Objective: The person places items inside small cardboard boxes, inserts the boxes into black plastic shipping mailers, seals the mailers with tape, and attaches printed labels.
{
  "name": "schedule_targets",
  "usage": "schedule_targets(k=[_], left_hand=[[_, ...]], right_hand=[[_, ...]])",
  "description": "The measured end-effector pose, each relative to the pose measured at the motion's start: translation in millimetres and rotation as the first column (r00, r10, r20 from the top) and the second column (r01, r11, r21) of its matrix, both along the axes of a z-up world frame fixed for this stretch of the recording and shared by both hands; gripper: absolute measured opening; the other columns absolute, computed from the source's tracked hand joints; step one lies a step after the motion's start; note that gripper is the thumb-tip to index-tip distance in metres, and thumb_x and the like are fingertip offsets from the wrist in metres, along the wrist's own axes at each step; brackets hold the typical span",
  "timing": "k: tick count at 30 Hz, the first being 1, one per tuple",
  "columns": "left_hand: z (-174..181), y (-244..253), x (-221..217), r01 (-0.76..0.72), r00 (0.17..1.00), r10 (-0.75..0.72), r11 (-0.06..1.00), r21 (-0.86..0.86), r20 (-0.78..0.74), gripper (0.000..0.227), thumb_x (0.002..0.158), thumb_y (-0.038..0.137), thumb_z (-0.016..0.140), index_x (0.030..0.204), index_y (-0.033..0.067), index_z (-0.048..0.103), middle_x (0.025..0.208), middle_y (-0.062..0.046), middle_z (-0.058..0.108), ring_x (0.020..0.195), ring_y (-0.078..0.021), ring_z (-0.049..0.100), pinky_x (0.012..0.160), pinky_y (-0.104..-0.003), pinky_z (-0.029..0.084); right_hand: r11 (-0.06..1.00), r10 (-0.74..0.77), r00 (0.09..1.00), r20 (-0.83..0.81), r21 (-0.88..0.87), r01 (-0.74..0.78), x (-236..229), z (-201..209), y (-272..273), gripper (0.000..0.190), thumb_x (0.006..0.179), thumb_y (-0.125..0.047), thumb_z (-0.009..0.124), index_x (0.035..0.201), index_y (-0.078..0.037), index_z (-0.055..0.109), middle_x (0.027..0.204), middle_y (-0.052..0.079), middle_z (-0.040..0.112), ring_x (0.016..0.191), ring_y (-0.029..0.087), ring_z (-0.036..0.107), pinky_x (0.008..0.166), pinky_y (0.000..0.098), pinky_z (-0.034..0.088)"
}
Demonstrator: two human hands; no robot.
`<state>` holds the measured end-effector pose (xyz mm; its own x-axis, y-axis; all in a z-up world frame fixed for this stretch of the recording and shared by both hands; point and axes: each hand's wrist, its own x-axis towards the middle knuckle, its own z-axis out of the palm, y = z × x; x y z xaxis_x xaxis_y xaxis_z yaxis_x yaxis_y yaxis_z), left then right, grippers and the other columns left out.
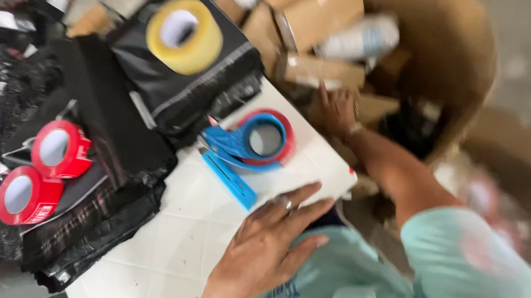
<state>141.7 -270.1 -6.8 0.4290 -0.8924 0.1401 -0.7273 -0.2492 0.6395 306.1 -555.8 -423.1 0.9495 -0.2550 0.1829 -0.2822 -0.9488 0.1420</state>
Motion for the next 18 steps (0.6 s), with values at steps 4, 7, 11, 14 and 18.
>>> schedule_targets(k=[4,7,11,14,18], left_hand=[[11.4,37.2,-10.0,-0.1,0.995,0.101,0.994,-0.051,0.004,0.044,0.092,0.019,0.075,0.134,0.0088,0.066,0.142,-0.015,0.063,0.122,-0.0344,0.065,0.097,-0.041,0.054],[12.9,67.8,-9.2,-0.173,0.984,0.177,0.974,-0.143,0.014,0.041,0.087,0.015,0.078,0.127,0.008,0.07,0.137,-0.013,0.068,0.12,-0.0328,0.068,0.098,-0.04,0.056],[2.3,102.4,-13.0,-0.309,0.951,0.297,0.92,-0.24,-0.086,0.039,0.085,0.007,0.079,0.123,0.0057,0.071,0.131,-0.013,0.072,0.12,-0.0293,0.072,0.099,-0.036,0.056],[-3.0,120.7,-13.6,-0.39,0.921,0.373,0.876,-0.283,-0.113,0.039,0.085,0.005,0.078,0.123,0.0048,0.071,0.129,-0.013,0.073,0.118,-0.0275,0.073,0.098,-0.034,0.057],[-5.8,133.7,-20.1,-0.439,0.898,0.415,0.836,-0.329,-0.143,0.039,0.085,0.004,0.076,0.124,0.0031,0.07,0.128,-0.014,0.073,0.118,-0.0296,0.073,0.098,-0.035,0.056]], right_hand=[[0.997,0.078,0.99,-0.121,0.039,-0.073,-18.0,47.6,-20.2,0.092,0.086,-0.054,0.063,0.164,-0.021,0.025,0.126,0.029,0.055,0.116,0.046,0.054,0.096,0.0594,0.038],[0.971,0.227,0.968,-0.106,0.103,-0.216,-21.5,99.9,-44.3,0.098,0.084,-0.053,0.067,0.165,-0.019,0.024,0.126,0.029,0.056,0.115,0.046,0.054,0.099,0.0599,0.04],[0.91,0.225,0.958,-0.179,0.39,-0.141,-33.0,187.3,-47.0,0.13,0.063,-0.054,0.084,0.166,-0.02,0.013,0.137,0.029,0.05,0.128,0.046,0.05,0.106,0.0563,0.042],[0.875,0.16,0.986,0.041,0.458,-0.161,-52.2,272.2,-48.1,0.137,0.061,-0.043,0.093,0.166,-0.018,0.01,0.153,0.028,0.04,0.144,0.052,0.03,0.113,0.0541,0.032],[0.718,0.344,0.73,0.591,0.336,-0.61,-82.6,380.3,-40.4,0.126,0.07,-0.025,0.094,0.167,-0.004,0.016,0.171,0.024,0.037,0.157,0.043,0.037,0.13,0.0476,0.032]])
